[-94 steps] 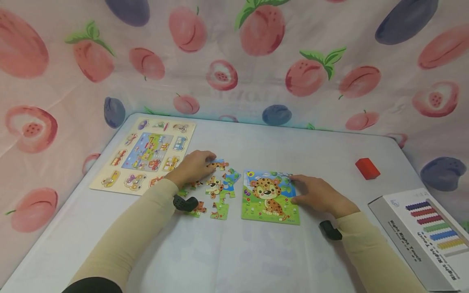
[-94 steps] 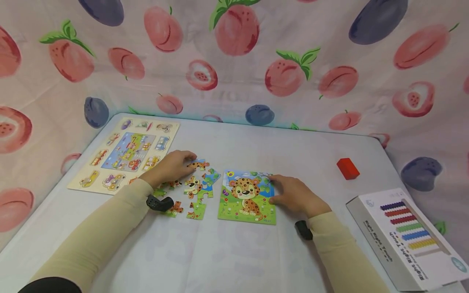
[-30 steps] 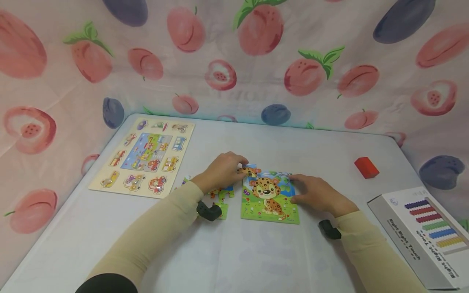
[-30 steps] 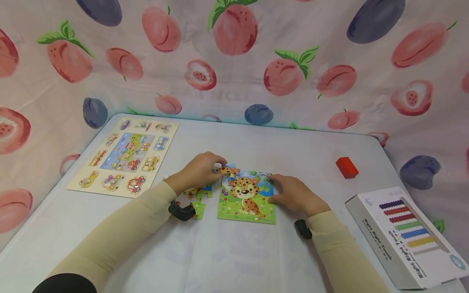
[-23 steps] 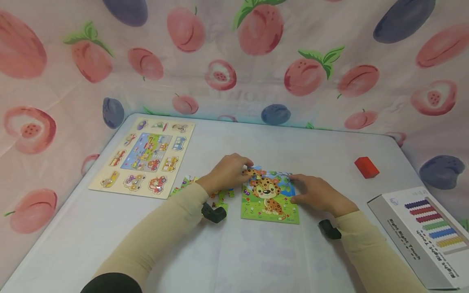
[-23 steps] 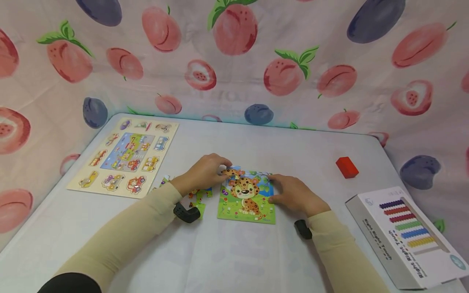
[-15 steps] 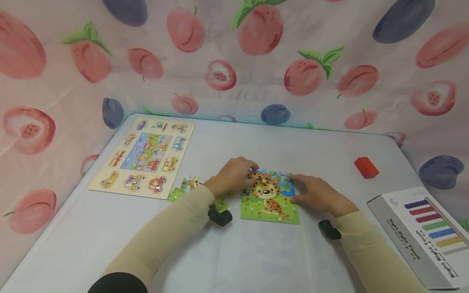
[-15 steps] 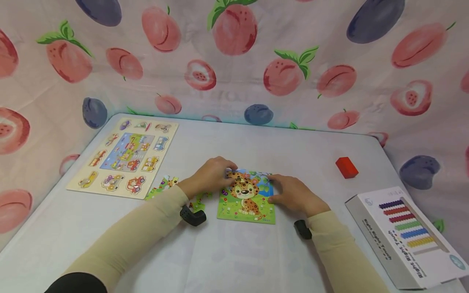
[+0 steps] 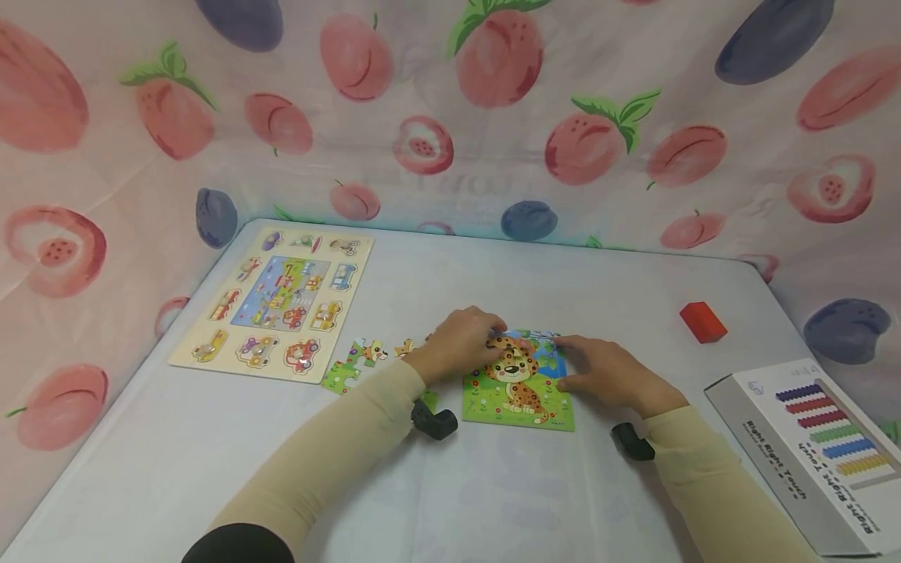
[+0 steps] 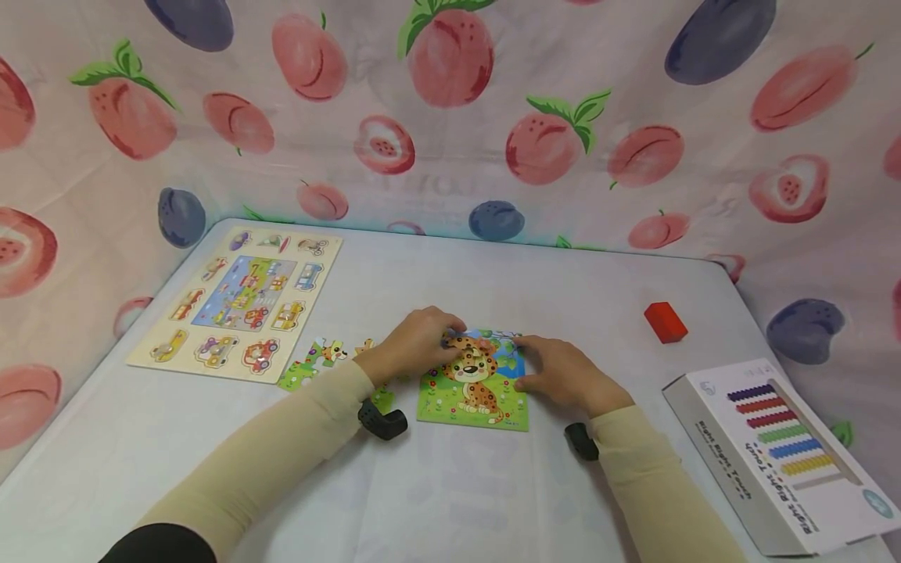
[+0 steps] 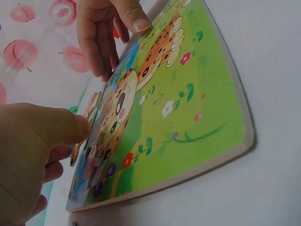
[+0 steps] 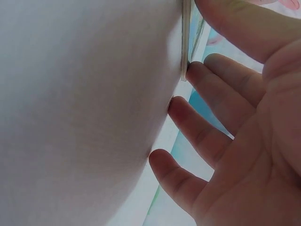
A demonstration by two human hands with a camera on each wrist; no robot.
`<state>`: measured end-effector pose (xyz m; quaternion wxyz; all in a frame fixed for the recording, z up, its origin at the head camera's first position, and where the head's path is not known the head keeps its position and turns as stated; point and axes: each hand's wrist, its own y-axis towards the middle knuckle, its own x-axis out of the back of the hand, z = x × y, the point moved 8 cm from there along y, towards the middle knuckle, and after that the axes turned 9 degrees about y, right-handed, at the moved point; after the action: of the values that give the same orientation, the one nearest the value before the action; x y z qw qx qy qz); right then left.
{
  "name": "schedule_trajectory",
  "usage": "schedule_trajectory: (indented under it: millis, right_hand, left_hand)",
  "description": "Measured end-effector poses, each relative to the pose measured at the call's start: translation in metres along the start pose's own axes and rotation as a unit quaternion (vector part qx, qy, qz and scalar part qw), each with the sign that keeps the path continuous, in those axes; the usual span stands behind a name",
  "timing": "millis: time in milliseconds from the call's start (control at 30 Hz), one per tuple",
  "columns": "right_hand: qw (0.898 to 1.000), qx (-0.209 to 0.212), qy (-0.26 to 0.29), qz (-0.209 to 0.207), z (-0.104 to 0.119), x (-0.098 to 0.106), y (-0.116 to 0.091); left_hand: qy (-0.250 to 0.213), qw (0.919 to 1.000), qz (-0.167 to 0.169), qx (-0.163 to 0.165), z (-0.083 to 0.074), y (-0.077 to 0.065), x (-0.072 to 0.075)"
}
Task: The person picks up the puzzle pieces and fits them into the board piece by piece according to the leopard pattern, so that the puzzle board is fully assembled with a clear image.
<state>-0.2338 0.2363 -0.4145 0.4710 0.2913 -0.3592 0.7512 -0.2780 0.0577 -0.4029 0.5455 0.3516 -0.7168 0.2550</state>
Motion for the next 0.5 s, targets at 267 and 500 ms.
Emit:
schedule_trajectory:
  millis: [267, 500]
  right_hand:
    - [1.0, -0.001, 0.001, -0.001, -0.0003, -0.0012, 0.0003]
    - [1.0, -0.005, 0.004, -0.001, 0.0023, -0.0012, 0.0001]
  left_hand:
    - [0.013, 0.9996, -0.012, -0.022, -0.0072, 0.0008, -0.003]
    - [0.015, 0.9996, -0.012, -0.021, -0.0091, 0.0009, -0.0045]
